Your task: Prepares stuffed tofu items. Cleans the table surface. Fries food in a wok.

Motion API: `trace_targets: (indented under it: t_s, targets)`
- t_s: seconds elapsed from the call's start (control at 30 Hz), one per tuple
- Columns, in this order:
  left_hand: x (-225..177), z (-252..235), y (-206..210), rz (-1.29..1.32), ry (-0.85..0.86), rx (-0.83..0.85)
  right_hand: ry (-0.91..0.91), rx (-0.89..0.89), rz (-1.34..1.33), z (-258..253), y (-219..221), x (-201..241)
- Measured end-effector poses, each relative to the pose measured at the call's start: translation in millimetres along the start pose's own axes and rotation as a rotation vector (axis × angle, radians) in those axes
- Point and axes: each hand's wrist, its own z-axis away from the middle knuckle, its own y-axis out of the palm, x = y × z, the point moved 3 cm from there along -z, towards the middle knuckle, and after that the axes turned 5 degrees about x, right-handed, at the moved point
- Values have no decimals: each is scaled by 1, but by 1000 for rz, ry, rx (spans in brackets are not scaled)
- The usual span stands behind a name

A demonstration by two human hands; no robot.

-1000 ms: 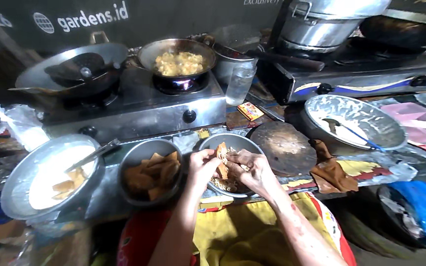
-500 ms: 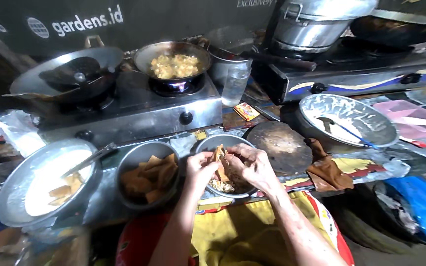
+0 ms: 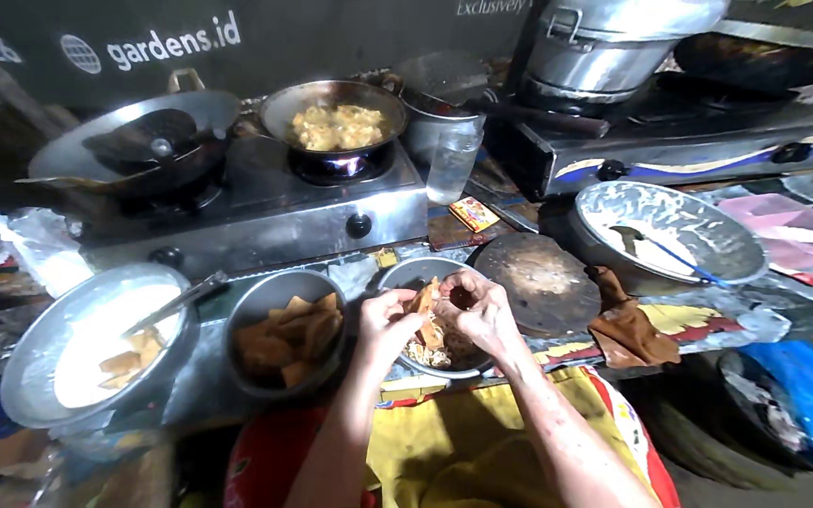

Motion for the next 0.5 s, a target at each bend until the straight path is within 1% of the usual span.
trace_targets:
  t_s: [0.1,0.2,0.3,0.37,0.43,0.5]
  targets:
    - [2,0,-1,1,30,22,31,20,-7,-1,2,2]
    - [-1,0,-5,99,-37,-70,13,39,-154,0,-3,-3]
    - [-5,-1,-11,195,-90,-182,35,126,-149,5,-8,-3]
    - [-5,-1,-12,237,-88,-217,37,191,-147,10,-5,0]
    - [-3,-2,-12,251,-72,-212,41,181,-172,11,1,2]
    - [-1,-1,-11,240,-64,-195,40,121,-164,11,4,2]
